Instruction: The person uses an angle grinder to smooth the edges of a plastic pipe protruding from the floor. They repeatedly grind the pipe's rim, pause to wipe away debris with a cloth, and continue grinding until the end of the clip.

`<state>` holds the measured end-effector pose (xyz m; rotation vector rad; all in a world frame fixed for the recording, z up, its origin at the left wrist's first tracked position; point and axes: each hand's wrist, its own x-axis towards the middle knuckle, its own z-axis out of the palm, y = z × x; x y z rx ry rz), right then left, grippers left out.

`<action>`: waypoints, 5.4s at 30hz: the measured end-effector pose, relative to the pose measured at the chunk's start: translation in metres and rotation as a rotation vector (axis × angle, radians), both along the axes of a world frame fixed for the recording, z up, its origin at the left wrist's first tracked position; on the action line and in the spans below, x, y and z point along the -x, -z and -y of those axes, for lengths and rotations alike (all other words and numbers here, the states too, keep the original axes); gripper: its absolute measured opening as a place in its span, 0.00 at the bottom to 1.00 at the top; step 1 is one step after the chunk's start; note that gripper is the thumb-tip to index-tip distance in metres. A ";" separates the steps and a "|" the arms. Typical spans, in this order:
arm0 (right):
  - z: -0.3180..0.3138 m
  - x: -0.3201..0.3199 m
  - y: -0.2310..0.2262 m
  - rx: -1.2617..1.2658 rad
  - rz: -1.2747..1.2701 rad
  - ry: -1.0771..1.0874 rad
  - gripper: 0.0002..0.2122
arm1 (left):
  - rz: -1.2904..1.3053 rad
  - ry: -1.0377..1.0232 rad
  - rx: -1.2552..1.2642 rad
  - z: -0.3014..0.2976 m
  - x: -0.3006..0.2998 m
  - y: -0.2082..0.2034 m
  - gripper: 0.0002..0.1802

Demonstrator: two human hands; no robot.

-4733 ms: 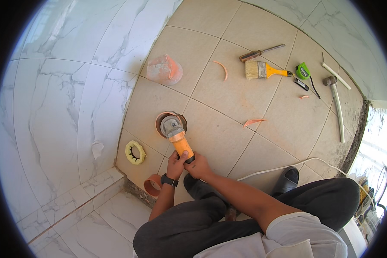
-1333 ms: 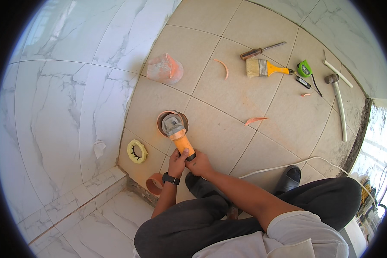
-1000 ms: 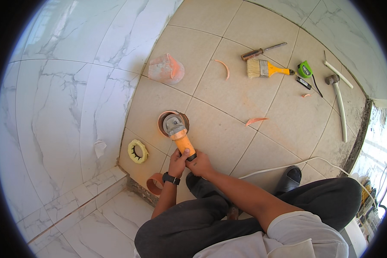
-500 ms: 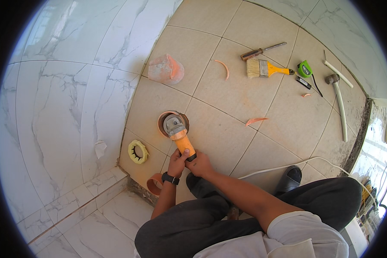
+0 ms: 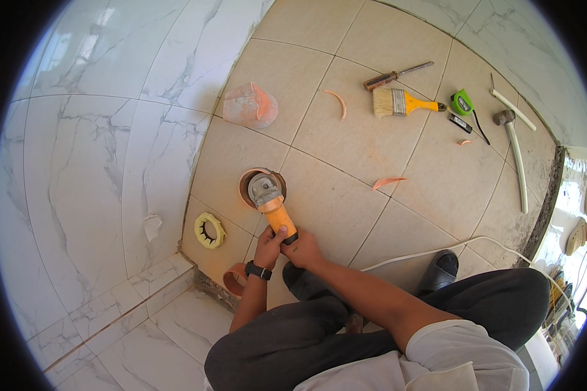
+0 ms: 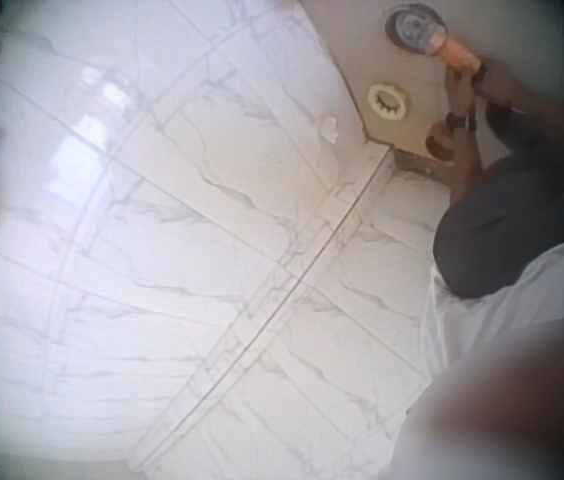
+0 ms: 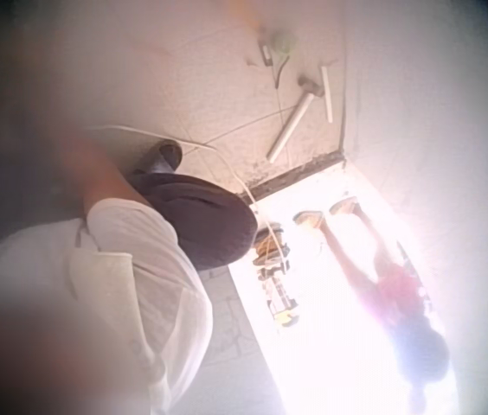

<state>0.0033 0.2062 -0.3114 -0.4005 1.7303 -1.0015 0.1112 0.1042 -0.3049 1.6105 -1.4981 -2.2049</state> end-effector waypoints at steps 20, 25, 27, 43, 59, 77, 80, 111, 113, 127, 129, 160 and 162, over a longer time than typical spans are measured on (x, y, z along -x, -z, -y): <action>0.000 0.005 -0.006 -0.035 0.015 -0.031 0.27 | -0.037 -0.030 -0.061 0.000 -0.004 0.008 0.23; 0.000 0.007 -0.009 -0.050 0.000 -0.058 0.28 | -0.052 -0.044 -0.060 -0.002 -0.006 0.008 0.23; 0.000 0.006 -0.010 -0.035 -0.003 -0.053 0.28 | -0.055 -0.059 -0.059 -0.003 -0.007 0.007 0.23; 0.000 0.009 0.000 0.004 0.064 -0.069 0.25 | -0.023 -0.057 -0.003 -0.006 -0.006 0.008 0.25; 0.012 0.010 -0.004 -0.021 0.164 -0.005 0.24 | -0.034 -0.078 0.065 0.001 -0.003 0.008 0.26; 0.013 0.005 -0.005 -0.030 0.067 0.007 0.24 | -0.030 -0.104 0.008 0.002 0.000 0.003 0.25; 0.013 0.006 -0.006 -0.036 0.075 0.001 0.24 | -0.023 -0.099 0.006 0.002 0.000 0.003 0.25; 0.009 0.003 -0.001 -0.050 0.026 -0.036 0.27 | 0.001 -0.069 -0.032 0.002 -0.003 0.004 0.24; 0.008 0.002 0.000 -0.050 0.031 -0.032 0.27 | -0.019 -0.059 -0.021 0.001 -0.003 0.004 0.23; 0.008 0.000 0.001 -0.072 0.017 -0.041 0.27 | -0.038 -0.055 -0.025 0.003 -0.003 0.004 0.22; 0.008 -0.001 0.000 -0.056 0.002 -0.023 0.25 | -0.031 -0.065 -0.036 0.003 -0.004 0.006 0.22; 0.007 0.000 -0.005 -0.086 -0.034 -0.023 0.26 | -0.058 -0.069 -0.079 -0.001 -0.007 0.007 0.22; 0.005 0.001 -0.007 -0.087 -0.041 -0.041 0.26 | -0.067 -0.082 -0.077 -0.002 -0.007 0.007 0.23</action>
